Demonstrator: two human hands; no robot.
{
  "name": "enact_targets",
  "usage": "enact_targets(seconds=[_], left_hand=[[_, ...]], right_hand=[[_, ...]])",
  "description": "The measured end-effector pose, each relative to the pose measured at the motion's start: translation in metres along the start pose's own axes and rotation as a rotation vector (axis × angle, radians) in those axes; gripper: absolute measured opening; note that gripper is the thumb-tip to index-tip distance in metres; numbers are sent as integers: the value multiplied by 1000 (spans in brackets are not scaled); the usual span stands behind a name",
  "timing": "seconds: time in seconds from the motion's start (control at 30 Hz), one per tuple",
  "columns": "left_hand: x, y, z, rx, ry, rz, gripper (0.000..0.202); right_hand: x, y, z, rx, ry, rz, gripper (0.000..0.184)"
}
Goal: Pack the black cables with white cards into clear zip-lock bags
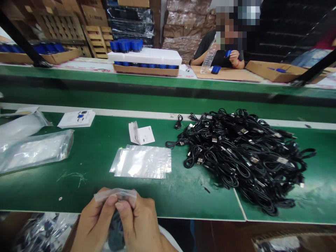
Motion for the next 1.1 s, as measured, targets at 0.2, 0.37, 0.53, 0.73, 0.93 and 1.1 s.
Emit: enact_targets(seconds=[0.2, 0.37, 0.53, 0.73, 0.93, 1.1], left_hand=[[1, 5, 6, 29, -10, 20, 25], [9, 8, 13, 54, -23, -65, 19], [8, 8, 8, -40, 125, -30, 18], [7, 5, 11, 19, 75, -103, 20], [11, 12, 12, 82, 72, -105, 22], [14, 20, 3, 65, 164, -116, 22]], right_hand=[[0, 3, -6, -27, 32, -28, 23], [1, 23, 5, 37, -182, 78, 17], [6, 25, 0, -5, -190, 9, 16], [7, 21, -4, 25, -154, 44, 17], [7, 24, 0, 18, -191, 31, 21], [7, 26, 6, -6, -244, -56, 23]])
Point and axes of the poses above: each hand's wrist, its own x-axis towards the middle knuckle, its own y-axis out of the back of the hand, z = x × y, the point moved 7 cm from there along x, towards the middle knuckle, and after that the axes turned 4 degrees about y, right-handed, at the moved point
